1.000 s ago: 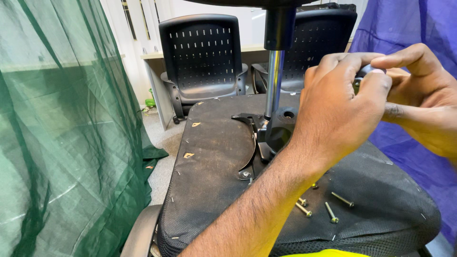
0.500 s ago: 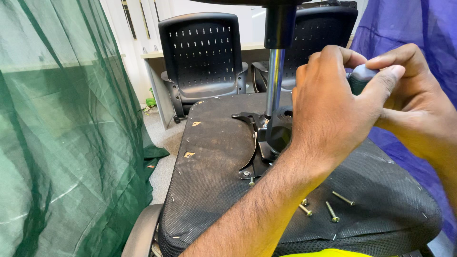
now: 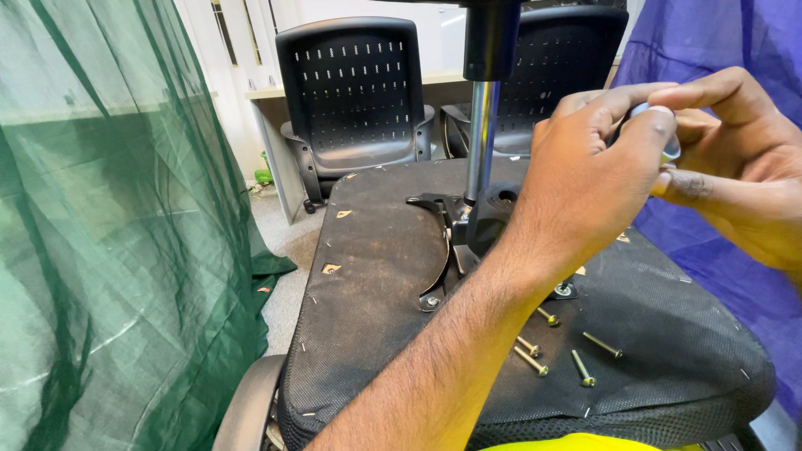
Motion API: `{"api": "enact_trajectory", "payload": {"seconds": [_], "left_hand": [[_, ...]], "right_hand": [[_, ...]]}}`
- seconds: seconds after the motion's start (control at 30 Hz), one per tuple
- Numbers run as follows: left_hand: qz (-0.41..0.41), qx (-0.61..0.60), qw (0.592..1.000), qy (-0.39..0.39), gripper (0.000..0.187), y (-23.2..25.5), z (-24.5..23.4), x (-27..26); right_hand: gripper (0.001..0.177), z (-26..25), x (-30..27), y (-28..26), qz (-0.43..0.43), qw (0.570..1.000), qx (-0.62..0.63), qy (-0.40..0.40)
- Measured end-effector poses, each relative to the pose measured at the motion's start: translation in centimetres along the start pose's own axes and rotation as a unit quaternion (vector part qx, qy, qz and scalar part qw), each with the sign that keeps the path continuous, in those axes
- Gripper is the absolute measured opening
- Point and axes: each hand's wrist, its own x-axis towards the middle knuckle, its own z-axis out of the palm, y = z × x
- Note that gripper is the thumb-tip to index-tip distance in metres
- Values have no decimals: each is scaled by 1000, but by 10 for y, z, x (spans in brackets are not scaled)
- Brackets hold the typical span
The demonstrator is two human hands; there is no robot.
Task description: The person uses a screwdriver to tighten screws into the metal base of an office chair. The chair is upside down on a work surface, and the person secures the base to the seat using multiple screws.
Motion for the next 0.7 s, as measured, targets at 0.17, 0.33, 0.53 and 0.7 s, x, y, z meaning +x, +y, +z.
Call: {"api": "enact_trajectory", "payload": {"seconds": [0.17,0.33,0.53,0.7], "left_hand": [[56,86,994,43,44,-5,1,0],[28,96,993,57,43,-13,3,-3],[33,154,987,35,37,-14,1,-6],[87,314,944,46,31,-8,5,-15]], "right_hand": [[56,-6,-5,8,31,998,-22,50],[57,-15,-11,25,-9,988,-116,100],[63,-31,-31,45,10,959,-210,188],[59,-52,-47,62,18,962,-165,218]]}}
